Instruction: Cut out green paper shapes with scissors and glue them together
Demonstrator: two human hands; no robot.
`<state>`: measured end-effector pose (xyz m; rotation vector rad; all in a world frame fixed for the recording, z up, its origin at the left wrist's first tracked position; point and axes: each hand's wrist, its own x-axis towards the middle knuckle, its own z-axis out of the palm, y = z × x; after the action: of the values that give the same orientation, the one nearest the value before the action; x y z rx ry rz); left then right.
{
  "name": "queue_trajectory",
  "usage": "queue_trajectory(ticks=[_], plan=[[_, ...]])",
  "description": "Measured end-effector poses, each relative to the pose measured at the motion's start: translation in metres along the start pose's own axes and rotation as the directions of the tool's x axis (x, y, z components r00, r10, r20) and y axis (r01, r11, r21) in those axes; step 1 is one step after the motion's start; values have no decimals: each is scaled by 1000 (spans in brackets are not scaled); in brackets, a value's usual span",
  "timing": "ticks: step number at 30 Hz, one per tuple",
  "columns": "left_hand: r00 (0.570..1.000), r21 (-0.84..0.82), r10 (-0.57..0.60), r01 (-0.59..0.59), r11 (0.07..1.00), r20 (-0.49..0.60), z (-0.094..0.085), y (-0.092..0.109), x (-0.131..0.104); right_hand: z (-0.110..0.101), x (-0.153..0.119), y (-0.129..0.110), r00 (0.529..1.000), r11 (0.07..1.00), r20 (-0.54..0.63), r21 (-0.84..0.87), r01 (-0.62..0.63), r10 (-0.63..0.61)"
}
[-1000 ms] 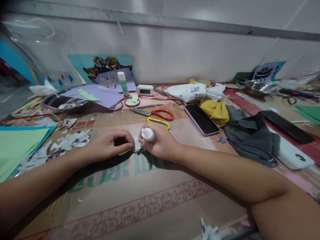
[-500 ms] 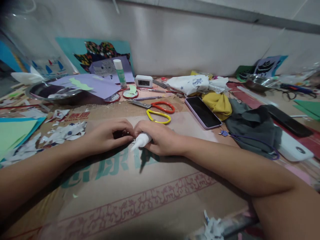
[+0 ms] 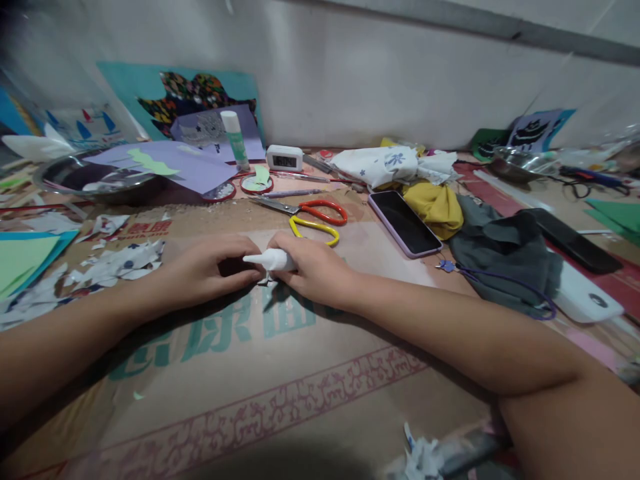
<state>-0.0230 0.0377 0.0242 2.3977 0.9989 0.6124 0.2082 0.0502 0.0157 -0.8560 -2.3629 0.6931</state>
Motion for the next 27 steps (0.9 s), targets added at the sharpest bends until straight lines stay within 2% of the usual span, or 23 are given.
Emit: queue_trajectory(ticks=[6,13,20,24,27], plan=[[1000,-36,-29,29,999,10,1,0,1,1,0,3,997,995,2,-54,79,-79],[999,69,-49,49,996,0,7,3,3,1,0,2,995,994,3,-42,104,-104],[1000,48,5,-5,999,15,6,3,2,-1,1,-2,996,993,-73,102,54,-47],[1000,32,-20,20,999,-5,6,6,0,-3,-1,-3,993,976,-106,205,75,-54],[1000,11,9,-9,1000,8,6,7,0,-5,-4,-4,990,965,-139,259,51,-15]])
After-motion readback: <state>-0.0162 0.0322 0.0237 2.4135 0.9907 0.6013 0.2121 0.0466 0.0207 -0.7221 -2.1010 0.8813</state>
